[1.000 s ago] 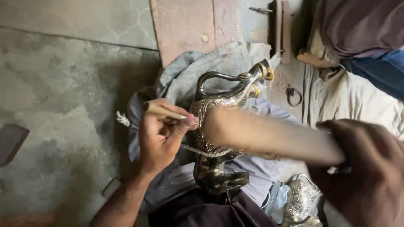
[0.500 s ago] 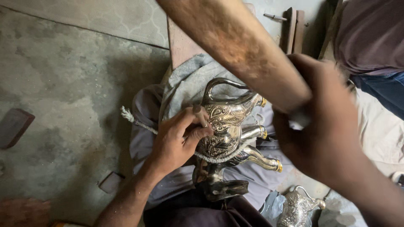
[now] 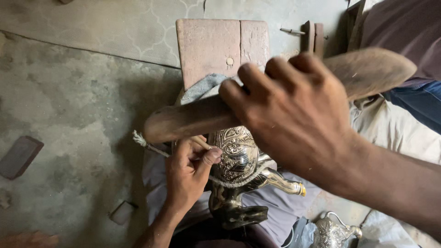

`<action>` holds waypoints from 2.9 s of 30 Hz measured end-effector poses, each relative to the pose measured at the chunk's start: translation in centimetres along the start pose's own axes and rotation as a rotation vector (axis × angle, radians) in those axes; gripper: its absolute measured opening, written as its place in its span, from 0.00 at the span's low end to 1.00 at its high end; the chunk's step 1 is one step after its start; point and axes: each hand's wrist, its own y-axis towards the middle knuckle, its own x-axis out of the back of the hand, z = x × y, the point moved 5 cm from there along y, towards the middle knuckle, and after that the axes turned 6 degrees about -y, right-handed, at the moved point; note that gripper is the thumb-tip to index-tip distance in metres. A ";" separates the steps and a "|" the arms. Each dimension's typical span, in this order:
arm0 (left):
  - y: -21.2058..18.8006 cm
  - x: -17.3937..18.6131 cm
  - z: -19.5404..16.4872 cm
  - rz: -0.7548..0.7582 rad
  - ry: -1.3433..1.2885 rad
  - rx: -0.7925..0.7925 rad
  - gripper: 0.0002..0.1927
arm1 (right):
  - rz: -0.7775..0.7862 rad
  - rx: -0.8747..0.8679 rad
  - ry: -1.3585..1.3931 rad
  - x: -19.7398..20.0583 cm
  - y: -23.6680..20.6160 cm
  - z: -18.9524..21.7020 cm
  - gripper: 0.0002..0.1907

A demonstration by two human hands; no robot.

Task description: The person sits on the floor and uses a wooden mallet to repeatedly tap a small metal rod placed against an ornate silver elephant-shaped metal object. The person adjusts the rod and repositions the object several times while continuing to strike it.

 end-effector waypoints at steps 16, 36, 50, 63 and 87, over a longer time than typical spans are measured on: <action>-0.3 0.4 1.2 -0.040 -0.117 0.053 0.10 | 0.156 -0.033 0.100 -0.1 1.7 1.0 0.20; -0.7 1.1 1.6 0.026 -0.001 0.041 0.09 | -0.074 -0.080 -0.142 -0.3 -3.8 -0.2 0.20; -0.1 0.7 0.4 -0.116 0.042 0.000 0.12 | -0.272 -0.139 -0.068 4.4 -1.8 0.6 0.14; 0.4 1.1 1.1 -0.128 -0.170 -0.007 0.09 | 0.149 0.016 -0.327 4.3 4.4 2.9 0.10; 0.3 1.8 2.0 -0.151 0.044 -0.006 0.13 | 0.292 0.008 -0.207 2.8 4.8 3.4 0.12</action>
